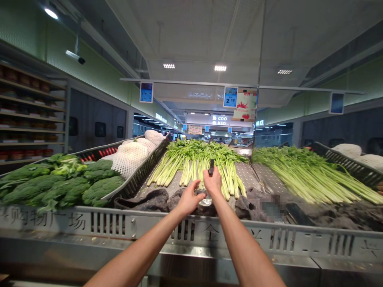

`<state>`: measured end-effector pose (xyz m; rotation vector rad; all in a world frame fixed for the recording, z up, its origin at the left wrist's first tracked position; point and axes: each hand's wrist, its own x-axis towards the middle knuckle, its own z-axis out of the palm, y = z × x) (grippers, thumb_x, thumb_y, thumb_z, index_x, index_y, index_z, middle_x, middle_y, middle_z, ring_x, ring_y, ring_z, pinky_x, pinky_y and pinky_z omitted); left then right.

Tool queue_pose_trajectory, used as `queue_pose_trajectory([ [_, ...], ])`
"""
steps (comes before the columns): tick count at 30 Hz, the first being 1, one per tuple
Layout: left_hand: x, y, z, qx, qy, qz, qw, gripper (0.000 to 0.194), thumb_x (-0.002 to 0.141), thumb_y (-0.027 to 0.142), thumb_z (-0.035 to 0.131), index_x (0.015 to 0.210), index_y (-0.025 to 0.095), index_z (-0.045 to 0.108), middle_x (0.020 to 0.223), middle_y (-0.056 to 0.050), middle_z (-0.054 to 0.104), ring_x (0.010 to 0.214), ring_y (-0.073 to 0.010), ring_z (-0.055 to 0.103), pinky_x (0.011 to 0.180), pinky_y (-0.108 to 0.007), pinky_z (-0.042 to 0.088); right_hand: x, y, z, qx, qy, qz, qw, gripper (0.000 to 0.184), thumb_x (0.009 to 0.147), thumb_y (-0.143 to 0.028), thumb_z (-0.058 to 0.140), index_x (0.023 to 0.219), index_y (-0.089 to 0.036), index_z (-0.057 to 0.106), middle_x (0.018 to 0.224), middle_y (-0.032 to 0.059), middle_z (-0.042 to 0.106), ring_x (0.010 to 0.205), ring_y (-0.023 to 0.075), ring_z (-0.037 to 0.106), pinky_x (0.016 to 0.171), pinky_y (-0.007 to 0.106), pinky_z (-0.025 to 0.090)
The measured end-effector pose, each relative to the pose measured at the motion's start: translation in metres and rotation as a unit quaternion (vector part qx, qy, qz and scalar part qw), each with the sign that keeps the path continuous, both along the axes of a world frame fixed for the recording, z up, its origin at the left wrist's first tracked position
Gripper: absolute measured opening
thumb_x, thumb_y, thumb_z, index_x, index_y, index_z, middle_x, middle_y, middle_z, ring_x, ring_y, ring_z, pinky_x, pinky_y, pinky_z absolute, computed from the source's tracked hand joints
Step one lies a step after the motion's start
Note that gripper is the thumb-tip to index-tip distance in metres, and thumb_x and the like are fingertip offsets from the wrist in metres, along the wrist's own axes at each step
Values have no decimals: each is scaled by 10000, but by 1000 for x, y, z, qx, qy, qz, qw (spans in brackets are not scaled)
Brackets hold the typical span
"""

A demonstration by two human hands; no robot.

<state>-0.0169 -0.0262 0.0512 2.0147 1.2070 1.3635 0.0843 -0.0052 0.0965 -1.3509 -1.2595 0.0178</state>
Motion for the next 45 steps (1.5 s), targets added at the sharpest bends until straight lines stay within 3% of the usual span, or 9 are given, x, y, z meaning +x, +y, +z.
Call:
queue_pose_trajectory([
  [7, -17, -3, 7, 0, 5, 44, 999, 569, 597, 283, 588, 1128, 181, 412, 1092, -66, 526, 1003, -199, 469, 871, -295, 331, -20, 9, 7, -7, -19, 29, 999, 232, 638, -371, 376, 693, -183, 499, 584, 2, 497, 543, 146, 441, 505, 241, 312],
  [16, -39, 0, 4, -13, 17, 72, 997, 559, 596, 292, 584, 1122, 201, 418, 1128, -65, 506, 1015, -207, 469, 859, -291, 336, -42, 13, 3, -21, -21, 61, 998, 214, 640, -361, 377, 680, -191, 500, 567, -9, 485, 518, 132, 438, 462, 226, 293],
  [24, -55, -13, 12, 5, 56, 118, 991, 591, 591, 324, 586, 1140, 194, 409, 1074, -80, 541, 993, -223, 482, 844, -303, 341, -60, 10, 5, 1, -27, 110, 994, 227, 640, -380, 382, 708, -198, 497, 592, -17, 500, 536, 129, 440, 477, 225, 300],
  [30, -71, -25, 16, -1, 115, 166, 979, 576, 582, 366, 583, 1109, 178, 441, 989, -96, 581, 941, -241, 510, 827, -329, 341, -78, 14, 1, -2, -22, 154, 988, 184, 611, -350, 403, 623, -188, 490, 543, -23, 478, 514, 121, 429, 472, 224, 308],
  [34, -80, -24, 16, -4, 123, 174, 977, 595, 581, 362, 587, 1122, 174, 428, 1034, -101, 562, 966, -240, 498, 822, -319, 340, -88, 15, 0, 7, -19, 174, 984, 183, 616, -356, 403, 632, -192, 482, 562, -25, 490, 522, 118, 435, 479, 220, 316],
  [38, -84, -24, 20, 6, 116, 176, 977, 590, 592, 351, 580, 1132, 182, 413, 1056, -94, 551, 982, -231, 490, 827, -307, 334, -92, 13, 6, 23, -17, 176, 984, 209, 625, -365, 390, 670, -191, 496, 568, -24, 492, 536, 122, 438, 497, 224, 321],
  [45, -83, -30, 41, 27, 115, 177, 977, 564, 620, 318, 542, 1144, 185, 380, 1092, -66, 528, 982, -197, 487, 836, -282, 344, -95, 10, 28, 42, -21, 156, 987, 244, 633, -381, 385, 736, -196, 506, 639, -16, 518, 571, 128, 442, 521, 229, 321],
])
